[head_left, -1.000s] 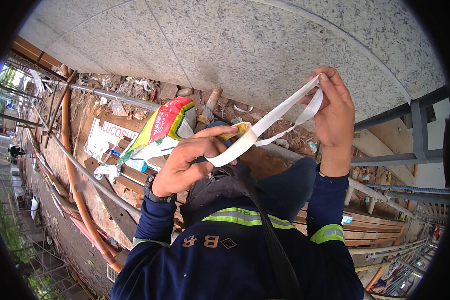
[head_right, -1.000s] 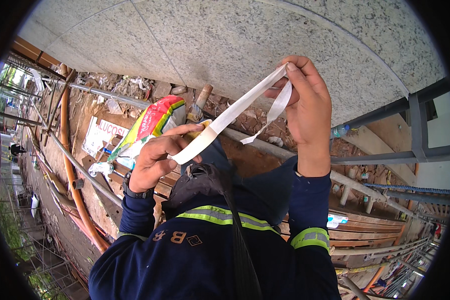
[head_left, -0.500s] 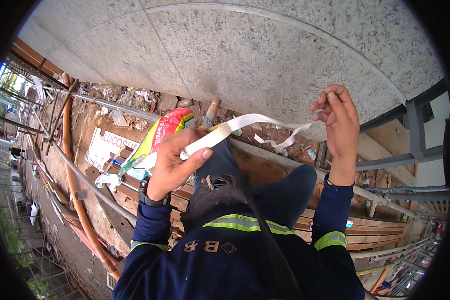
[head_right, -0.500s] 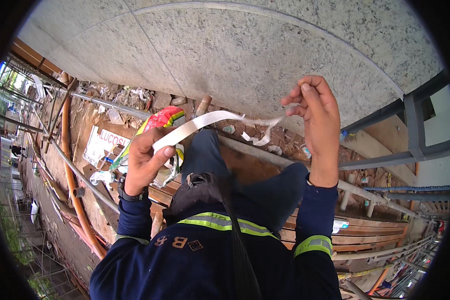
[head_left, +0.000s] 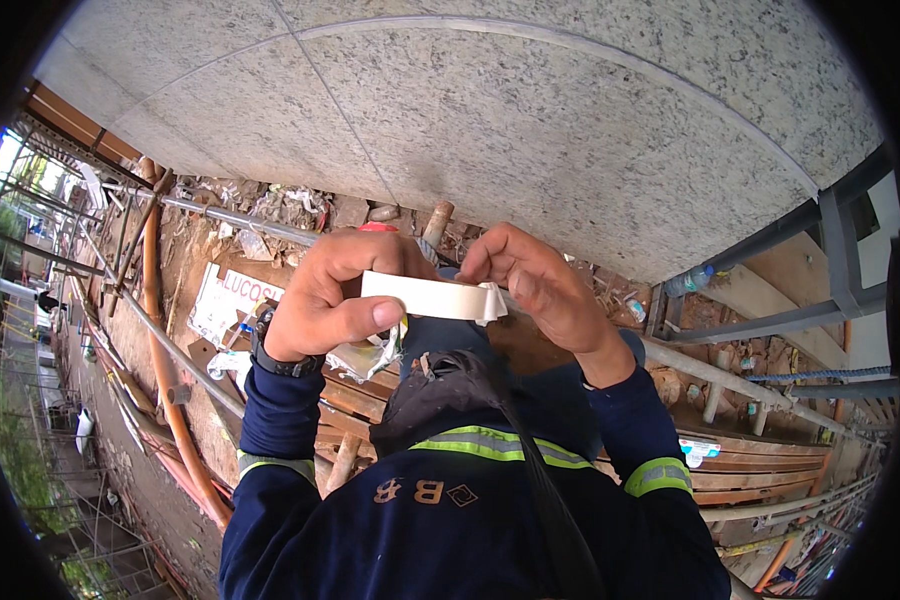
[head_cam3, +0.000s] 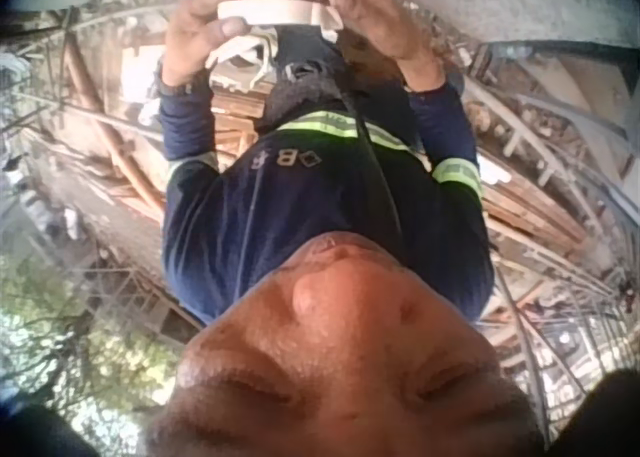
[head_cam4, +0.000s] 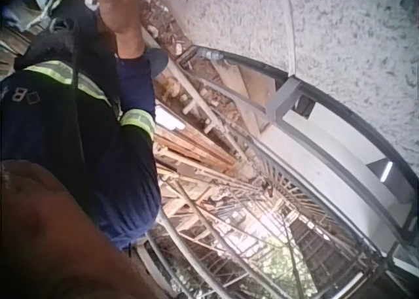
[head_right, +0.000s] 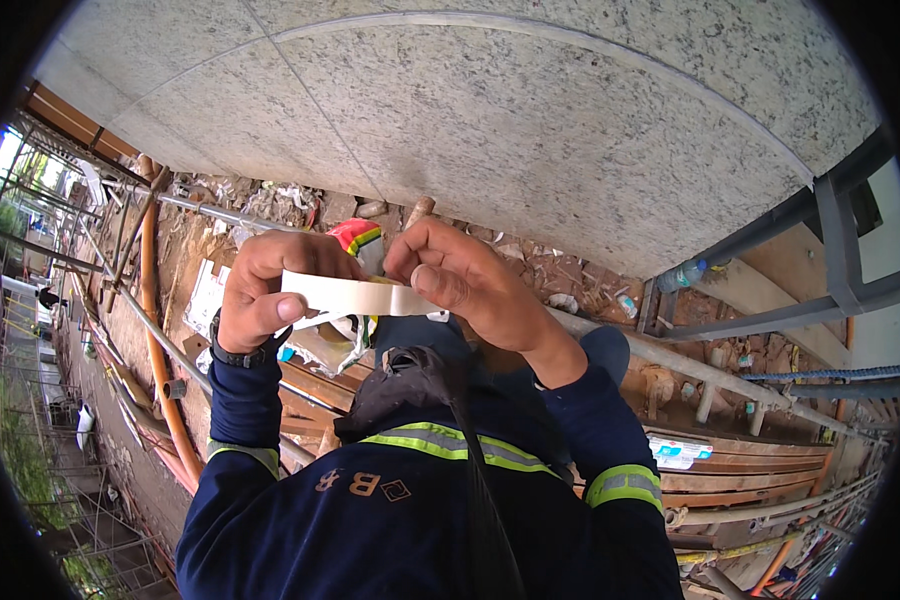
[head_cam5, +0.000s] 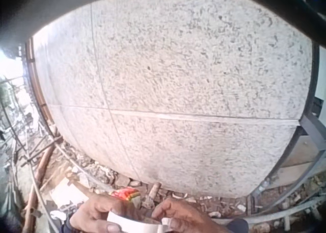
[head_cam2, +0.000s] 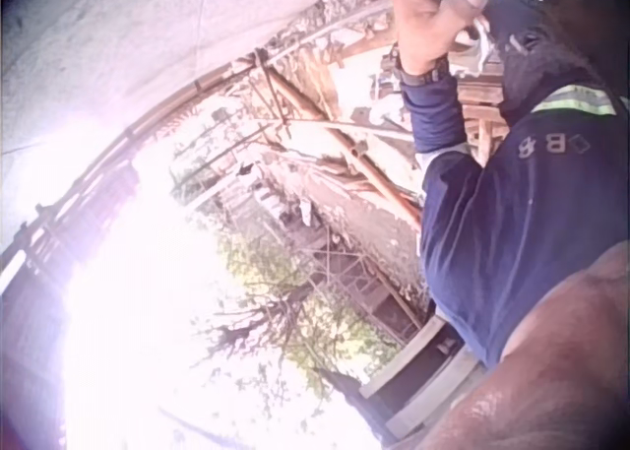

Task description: The person retrieves a roll of white tape from a bag, unrolls and tears off strips, and applies them along the seams of a large stone slab on a construction site. The person smooths the tape along the slab surface and repeats the process for multiple seams.

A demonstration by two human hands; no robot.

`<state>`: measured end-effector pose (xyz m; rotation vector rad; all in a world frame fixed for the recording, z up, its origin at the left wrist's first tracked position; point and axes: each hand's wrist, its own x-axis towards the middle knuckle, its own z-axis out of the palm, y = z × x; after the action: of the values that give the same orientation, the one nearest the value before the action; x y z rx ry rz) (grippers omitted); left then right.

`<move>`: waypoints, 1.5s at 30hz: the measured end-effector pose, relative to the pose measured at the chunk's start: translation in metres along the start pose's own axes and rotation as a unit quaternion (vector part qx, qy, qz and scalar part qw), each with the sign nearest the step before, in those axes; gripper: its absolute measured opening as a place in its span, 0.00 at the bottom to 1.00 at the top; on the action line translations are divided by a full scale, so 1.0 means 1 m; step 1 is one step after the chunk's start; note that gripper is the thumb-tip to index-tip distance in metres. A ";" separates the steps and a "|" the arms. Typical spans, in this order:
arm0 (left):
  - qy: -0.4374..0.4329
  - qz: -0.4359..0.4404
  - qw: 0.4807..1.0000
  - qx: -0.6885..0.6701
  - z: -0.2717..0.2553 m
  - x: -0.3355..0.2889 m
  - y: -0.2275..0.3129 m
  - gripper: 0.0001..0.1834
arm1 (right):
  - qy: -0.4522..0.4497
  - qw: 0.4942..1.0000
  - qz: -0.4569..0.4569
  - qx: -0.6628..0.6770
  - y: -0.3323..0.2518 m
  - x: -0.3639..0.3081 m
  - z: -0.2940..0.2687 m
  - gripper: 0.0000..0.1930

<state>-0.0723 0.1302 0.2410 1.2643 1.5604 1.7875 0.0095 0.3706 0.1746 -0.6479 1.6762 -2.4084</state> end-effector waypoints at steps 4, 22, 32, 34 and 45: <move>0.030 0.016 0.999 -0.041 0.002 -0.002 -0.005 0.17 | 0.000 0.997 0.018 0.072 -0.006 -0.002 0.004 0.22; 0.011 0.013 0.999 -0.036 -0.008 -0.006 -0.015 0.16 | 0.074 0.995 0.061 -0.011 -0.008 -0.011 -0.003 0.11; 0.023 -0.026 0.992 0.120 -0.012 -0.010 -0.013 0.09 | 0.094 0.994 0.054 -0.029 -0.015 -0.022 -0.013 0.09; 0.034 -0.027 0.981 0.188 -0.013 -0.011 -0.017 0.09 | 0.103 0.991 0.057 -0.061 -0.019 -0.023 -0.014 0.08; -0.048 -0.231 0.963 -0.129 0.036 0.013 -0.053 0.17 | 0.035 0.915 0.086 -0.391 -0.054 -0.002 -0.008 0.06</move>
<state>-0.0596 0.1734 0.1932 0.7733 1.3744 1.5384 0.0147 0.3982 0.2212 -0.4560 2.6040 -1.5924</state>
